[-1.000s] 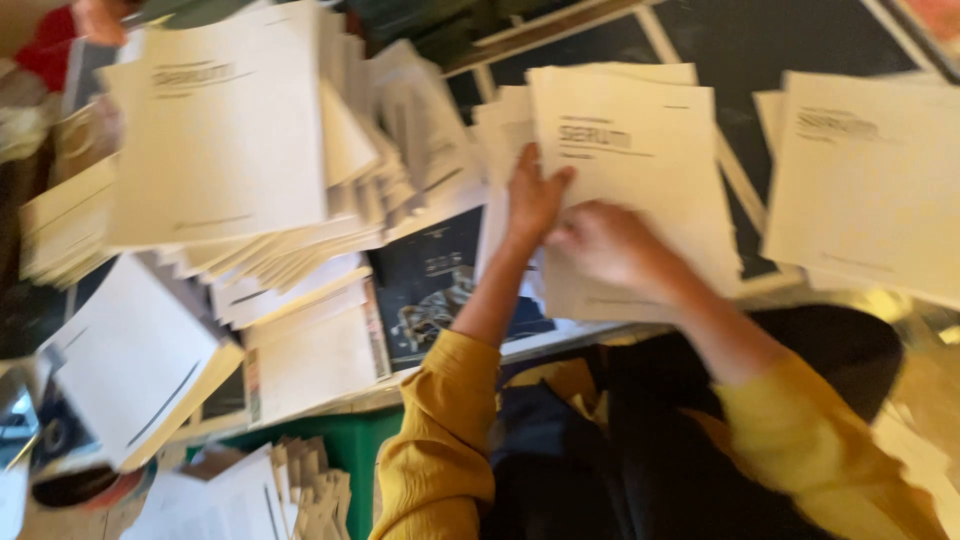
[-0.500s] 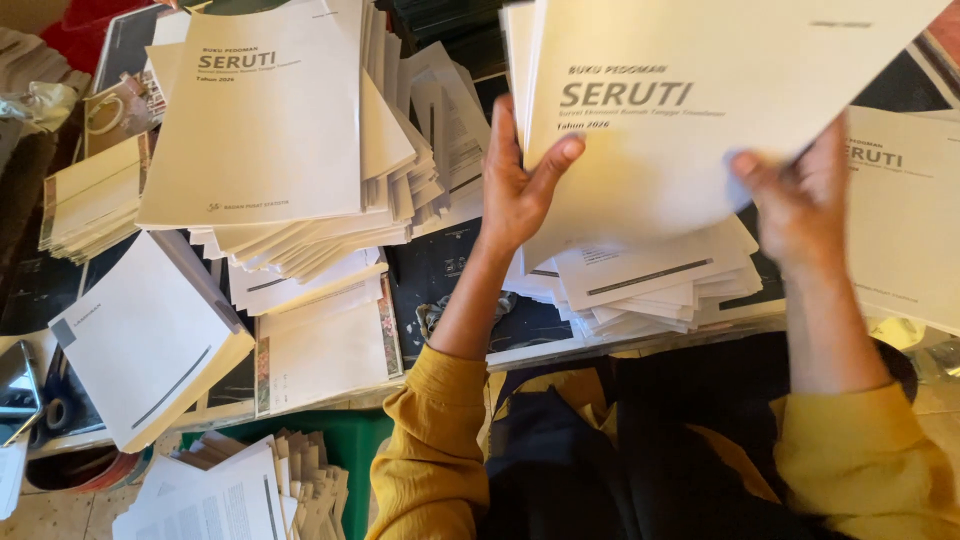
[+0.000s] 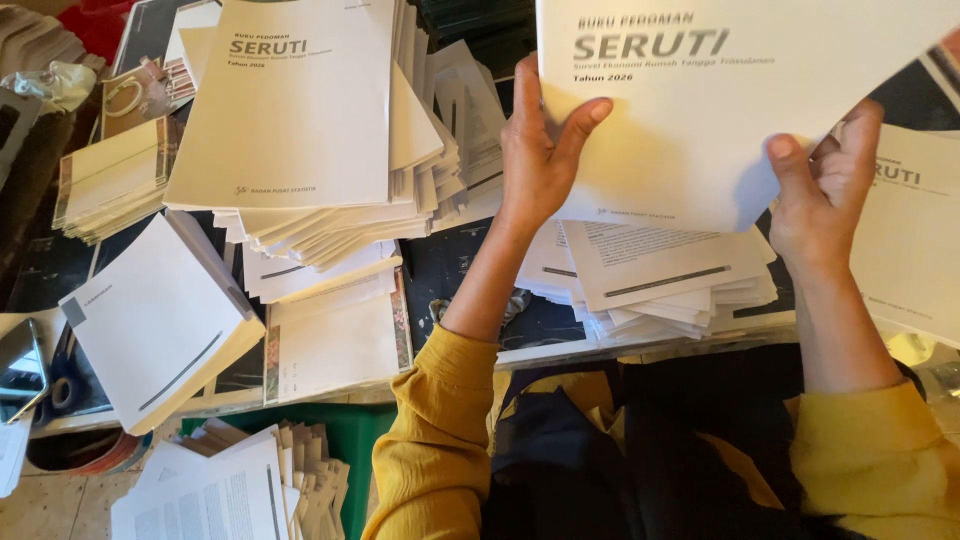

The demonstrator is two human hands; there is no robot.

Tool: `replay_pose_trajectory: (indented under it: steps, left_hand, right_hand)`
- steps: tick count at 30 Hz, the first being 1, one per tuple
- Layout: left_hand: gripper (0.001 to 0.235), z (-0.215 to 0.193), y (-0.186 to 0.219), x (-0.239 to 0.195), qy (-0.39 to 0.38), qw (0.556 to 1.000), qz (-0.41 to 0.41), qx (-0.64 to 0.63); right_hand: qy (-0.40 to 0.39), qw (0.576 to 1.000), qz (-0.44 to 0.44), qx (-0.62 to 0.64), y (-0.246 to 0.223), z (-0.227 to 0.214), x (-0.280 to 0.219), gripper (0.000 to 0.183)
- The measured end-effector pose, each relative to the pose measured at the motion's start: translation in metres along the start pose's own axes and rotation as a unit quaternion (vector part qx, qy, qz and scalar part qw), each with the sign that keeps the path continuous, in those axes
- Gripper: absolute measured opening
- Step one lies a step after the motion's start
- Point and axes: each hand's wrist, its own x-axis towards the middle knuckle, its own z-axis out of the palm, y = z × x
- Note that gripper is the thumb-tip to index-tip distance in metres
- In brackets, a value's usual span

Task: The person sits on the floor and sorts through a large pile of loose papers and booklets labeled 'SERUTI'. They pick up stacks of papers, flip through them, and place them into separate piles on the table.

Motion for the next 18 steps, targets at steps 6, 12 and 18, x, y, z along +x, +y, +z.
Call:
replay_pose_trajectory:
  steps: [6, 12, 18]
  left_hand:
    - [0.062, 0.022, -0.03, -0.033, -0.017, 0.997, 0.005, -0.073]
    - [0.055, 0.021, -0.051, -0.074, -0.044, 0.993, -0.111, -0.019]
    - [0.028, 0.006, -0.035, -0.058, -0.051, 0.987, -0.114, 0.105]
  right_hand:
    - [-0.027, 1.0, -0.008, -0.014, -0.001, 0.011, -0.028, 0.06]
    - [-0.039, 0.998, 0.049, -0.016, 0.029, 0.015, -0.063, 0.046]
    - [-0.029, 0.994, 0.061, -0.09, 0.029, 0.02, -0.045, 0.027]
